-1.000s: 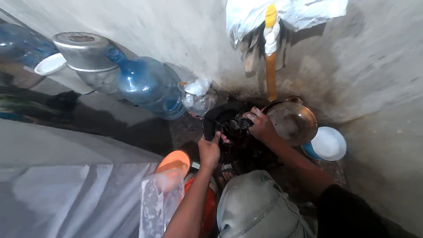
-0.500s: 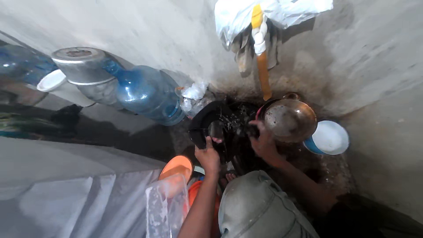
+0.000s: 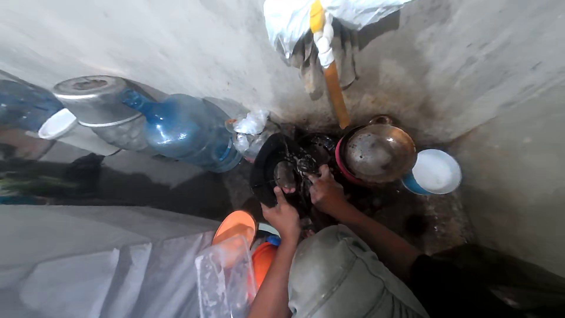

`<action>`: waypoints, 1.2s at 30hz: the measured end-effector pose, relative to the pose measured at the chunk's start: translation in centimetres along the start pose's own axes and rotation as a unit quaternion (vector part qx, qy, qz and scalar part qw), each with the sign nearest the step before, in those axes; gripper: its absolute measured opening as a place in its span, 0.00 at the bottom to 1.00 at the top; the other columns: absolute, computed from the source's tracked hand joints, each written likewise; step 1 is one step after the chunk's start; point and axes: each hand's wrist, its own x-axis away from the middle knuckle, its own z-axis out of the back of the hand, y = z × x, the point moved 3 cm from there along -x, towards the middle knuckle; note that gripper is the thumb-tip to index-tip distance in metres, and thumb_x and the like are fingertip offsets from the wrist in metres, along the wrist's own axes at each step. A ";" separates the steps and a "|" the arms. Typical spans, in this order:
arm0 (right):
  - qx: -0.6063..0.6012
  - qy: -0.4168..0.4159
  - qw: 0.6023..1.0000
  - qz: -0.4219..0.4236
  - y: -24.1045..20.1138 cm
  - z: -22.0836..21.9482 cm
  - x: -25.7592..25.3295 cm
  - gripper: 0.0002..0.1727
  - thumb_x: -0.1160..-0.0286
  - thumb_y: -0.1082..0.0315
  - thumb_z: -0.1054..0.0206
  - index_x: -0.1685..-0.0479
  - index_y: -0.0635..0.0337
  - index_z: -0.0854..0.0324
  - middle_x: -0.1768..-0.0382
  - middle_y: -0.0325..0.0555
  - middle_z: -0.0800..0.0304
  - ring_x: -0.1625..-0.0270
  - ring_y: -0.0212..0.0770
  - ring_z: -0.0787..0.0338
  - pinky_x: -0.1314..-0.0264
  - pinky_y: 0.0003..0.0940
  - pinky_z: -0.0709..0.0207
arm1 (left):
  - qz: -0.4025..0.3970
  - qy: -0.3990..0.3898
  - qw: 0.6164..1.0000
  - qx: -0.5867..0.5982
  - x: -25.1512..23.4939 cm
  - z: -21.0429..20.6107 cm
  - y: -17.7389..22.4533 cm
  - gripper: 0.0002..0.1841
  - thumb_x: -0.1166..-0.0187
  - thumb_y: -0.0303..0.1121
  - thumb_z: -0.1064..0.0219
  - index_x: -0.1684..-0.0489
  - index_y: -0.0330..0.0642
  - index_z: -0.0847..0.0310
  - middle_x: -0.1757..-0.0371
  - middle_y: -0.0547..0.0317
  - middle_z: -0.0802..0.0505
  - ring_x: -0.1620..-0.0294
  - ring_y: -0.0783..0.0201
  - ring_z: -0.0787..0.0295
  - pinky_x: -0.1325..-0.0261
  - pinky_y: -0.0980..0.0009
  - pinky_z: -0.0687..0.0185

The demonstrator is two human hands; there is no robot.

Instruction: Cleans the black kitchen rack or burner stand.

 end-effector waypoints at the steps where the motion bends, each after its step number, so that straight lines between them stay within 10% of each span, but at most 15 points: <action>1: -0.025 -0.006 1.000 -0.005 0.4 -0.6 0.5 0.26 0.15 0.44 0.45 0.20 0.34 0.23 0.18 0.63 0.36 0.28 0.64 0.20 0.42 0.63 0.17 | 0.000 -0.001 1.000 0.000 -0.1 0.1 0.0 0.12 0.13 0.25 0.38 0.38 0.26 0.28 0.68 0.51 0.07 0.67 0.59 0.04 0.56 0.61 0.04; 3: -0.069 -0.011 0.998 -0.003 1.1 -1.8 1.9 0.32 0.17 0.31 0.50 0.20 0.30 0.23 0.13 0.62 0.40 0.18 0.66 0.30 0.28 0.65 0.24 | 0.002 0.011 1.000 0.008 -0.3 0.2 0.0 0.12 0.13 0.24 0.39 0.38 0.26 0.29 0.68 0.51 0.07 0.68 0.59 0.04 0.56 0.62 0.04; 10: -0.050 0.161 0.984 0.061 2.3 -3.1 -0.3 0.29 0.11 0.38 0.56 0.31 0.36 0.13 0.02 0.47 0.69 0.02 0.59 0.67 0.08 0.65 0.53 | -0.023 0.009 1.000 0.017 1.1 -0.5 -1.0 0.11 0.13 0.23 0.40 0.40 0.26 0.29 0.69 0.54 0.07 0.68 0.61 0.04 0.56 0.63 0.03; 24: -0.186 0.231 0.950 0.097 2.7 -3.3 -1.6 0.29 0.09 0.48 0.55 0.36 0.55 0.12 0.03 0.56 0.63 0.02 0.59 0.67 0.03 0.60 0.60 | -0.045 -0.025 0.998 0.023 1.1 -1.8 -0.8 0.12 0.14 0.24 0.40 0.39 0.25 0.29 0.66 0.53 0.07 0.65 0.58 0.04 0.54 0.59 0.03; 31: -0.147 0.261 0.944 0.140 3.0 -6.3 1.4 0.23 0.09 0.56 0.53 0.41 0.61 0.16 0.07 0.68 0.55 0.07 0.71 0.48 0.11 0.62 0.40 | -0.022 -0.005 0.998 0.055 0.4 -1.6 -0.7 0.10 0.13 0.23 0.41 0.40 0.28 0.30 0.67 0.51 0.08 0.65 0.56 0.04 0.53 0.57 0.03; 36: -0.213 0.203 0.954 0.053 2.8 -4.5 -1.0 0.29 0.07 0.48 0.54 0.36 0.57 0.12 0.04 0.57 0.59 0.05 0.57 0.50 0.07 0.55 0.44 | -0.042 -0.023 0.998 0.034 1.8 -1.8 -0.3 0.10 0.15 0.21 0.40 0.41 0.25 0.28 0.68 0.52 0.07 0.66 0.58 0.04 0.54 0.59 0.03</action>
